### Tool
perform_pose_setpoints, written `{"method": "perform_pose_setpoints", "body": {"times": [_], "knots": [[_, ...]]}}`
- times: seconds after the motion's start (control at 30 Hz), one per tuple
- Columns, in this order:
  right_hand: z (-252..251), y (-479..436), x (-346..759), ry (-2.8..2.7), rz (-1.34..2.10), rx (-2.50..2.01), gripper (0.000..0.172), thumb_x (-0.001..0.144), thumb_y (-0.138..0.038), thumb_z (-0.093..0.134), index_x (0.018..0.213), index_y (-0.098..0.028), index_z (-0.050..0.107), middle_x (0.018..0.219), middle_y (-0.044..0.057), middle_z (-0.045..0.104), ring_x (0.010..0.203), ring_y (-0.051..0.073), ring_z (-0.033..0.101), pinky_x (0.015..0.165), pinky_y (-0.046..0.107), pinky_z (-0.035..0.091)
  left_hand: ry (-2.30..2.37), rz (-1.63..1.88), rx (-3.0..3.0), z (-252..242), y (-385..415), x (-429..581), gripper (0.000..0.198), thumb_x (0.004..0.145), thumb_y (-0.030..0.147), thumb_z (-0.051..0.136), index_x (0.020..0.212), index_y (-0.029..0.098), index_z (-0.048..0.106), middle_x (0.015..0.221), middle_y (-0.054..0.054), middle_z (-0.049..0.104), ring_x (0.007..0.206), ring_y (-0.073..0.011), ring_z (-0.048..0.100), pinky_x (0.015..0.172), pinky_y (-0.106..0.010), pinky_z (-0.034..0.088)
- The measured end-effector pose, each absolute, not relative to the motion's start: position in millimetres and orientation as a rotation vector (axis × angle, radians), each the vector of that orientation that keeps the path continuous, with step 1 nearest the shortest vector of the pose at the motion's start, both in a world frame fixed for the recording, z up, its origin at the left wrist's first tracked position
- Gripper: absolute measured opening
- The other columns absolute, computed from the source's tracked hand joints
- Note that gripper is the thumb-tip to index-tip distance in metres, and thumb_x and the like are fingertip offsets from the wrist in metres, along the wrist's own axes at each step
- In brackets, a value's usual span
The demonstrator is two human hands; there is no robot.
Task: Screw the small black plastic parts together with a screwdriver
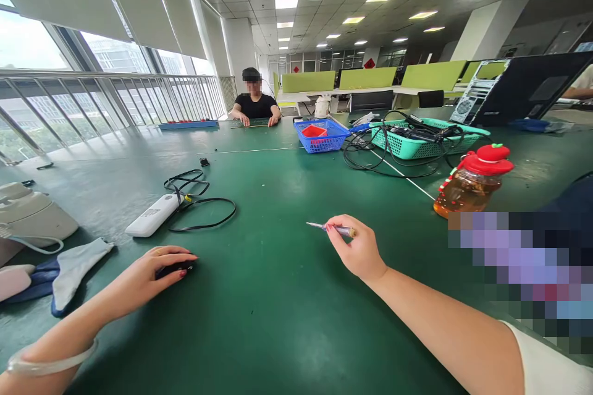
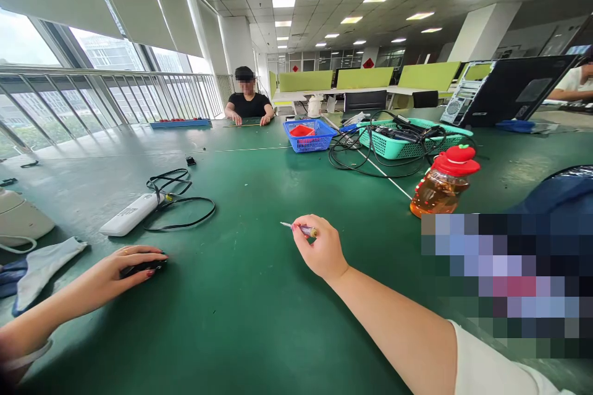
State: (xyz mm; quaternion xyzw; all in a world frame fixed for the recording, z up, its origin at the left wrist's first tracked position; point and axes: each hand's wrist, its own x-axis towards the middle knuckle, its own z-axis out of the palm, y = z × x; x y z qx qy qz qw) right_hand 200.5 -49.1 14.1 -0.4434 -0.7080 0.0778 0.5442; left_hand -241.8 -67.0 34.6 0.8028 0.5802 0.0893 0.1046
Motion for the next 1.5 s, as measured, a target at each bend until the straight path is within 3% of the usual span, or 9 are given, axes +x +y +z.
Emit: {"method": "perform_pose_setpoints", "body": {"times": [0.13,0.27,0.47,0.6,0.77,1.03,1.23,1.4,1.5], "knots": [[13.1,-48.7,200.3,-1.69,0.166,-1.063,0.017,0.089,-0.027,0.053,0.077,-0.022,0.064,0.07,0.001,0.067,0.06,0.015,0.059,0.057,0.026,0.047,1.845,0.477,2.273,33.3,-73.9,-255.8,0.053,0.08,0.07,0.053,0.112,0.033,0.072,0.132,-0.005,0.063,0.117,-0.0282,0.06,0.102,-0.04,0.048],[12.3,-48.2,200.8,-1.68,0.147,-1.071,0.017,0.089,-0.028,0.053,0.076,-0.022,0.063,0.071,0.001,0.067,0.062,0.016,0.061,0.061,0.027,0.048,1.976,0.759,2.125,37.0,-79.1,-247.6,0.048,0.082,0.064,0.054,0.112,0.029,0.069,0.131,-0.004,0.063,0.119,-0.0273,0.057,0.099,-0.038,0.05],[13.7,-48.8,200.9,-1.692,0.151,-1.097,0.018,0.089,-0.029,0.052,0.076,-0.023,0.063,0.069,0.001,0.066,0.06,0.016,0.059,0.06,0.028,0.049,1.99,0.976,2.03,36.7,-80.5,-243.9,0.048,0.084,0.054,0.05,0.12,0.024,0.06,0.123,-0.007,0.063,0.098,-0.0231,0.063,0.087,-0.034,0.053],[13.7,-48.8,201.0,-1.681,0.176,-1.066,0.017,0.089,-0.028,0.053,0.076,-0.022,0.063,0.07,0.001,0.066,0.061,0.015,0.059,0.06,0.027,0.048,2.001,0.971,2.12,38.3,-82.1,-244.5,0.035,0.084,0.049,0.048,0.102,0.025,0.068,0.122,-0.007,0.058,0.102,-0.023,0.061,0.08,-0.03,0.054],[13.7,-48.4,200.9,-1.685,0.166,-1.049,0.017,0.089,-0.026,0.054,0.076,-0.022,0.063,0.069,0.0,0.065,0.059,0.015,0.058,0.059,0.027,0.048,2.065,0.928,2.04,41.2,-84.4,-241.8,0.037,0.08,0.051,0.052,0.099,0.023,0.068,0.127,-0.008,0.054,0.078,-0.0162,0.061,0.071,-0.03,0.055],[14.3,-49.1,200.6,-1.691,0.162,-1.067,0.018,0.089,-0.028,0.053,0.076,-0.022,0.063,0.068,0.001,0.065,0.059,0.015,0.058,0.059,0.027,0.048,1.926,1.078,1.874,35.7,-81.0,-242.1,0.037,0.081,0.054,0.053,0.102,0.024,0.056,0.13,-0.01,0.059,0.106,-0.0242,0.065,0.087,-0.035,0.056],[14.9,-49.4,200.4,-1.694,0.156,-1.087,0.019,0.089,-0.029,0.052,0.075,-0.023,0.063,0.07,0.002,0.066,0.061,0.015,0.059,0.059,0.027,0.049,2.247,0.889,1.913,44.4,-86.0,-236.3,0.046,0.086,0.052,0.043,0.119,0.025,0.058,0.1,-0.002,0.074,0.083,-0.0203,0.069,0.07,-0.027,0.053],[14.9,-49.3,200.7,-1.698,0.14,-1.093,0.019,0.089,-0.029,0.052,0.075,-0.022,0.063,0.069,0.001,0.066,0.06,0.015,0.059,0.06,0.027,0.048,2.34,0.868,2.053,48.7,-85.9,-235.6,0.046,0.085,0.052,0.039,0.11,0.026,0.067,0.101,-0.002,0.075,0.084,-0.0207,0.068,0.07,-0.026,0.051],[14.2,-49.2,200.6,-1.704,0.141,-1.087,0.019,0.089,-0.029,0.052,0.076,-0.022,0.063,0.069,0.001,0.066,0.061,0.015,0.059,0.06,0.027,0.048,2.346,0.814,1.953,50.8,-85.7,-235.7,0.044,0.081,0.052,0.044,0.109,0.025,0.065,0.091,0.0,0.076,0.067,-0.0182,0.065,0.062,-0.026,0.05]]}}
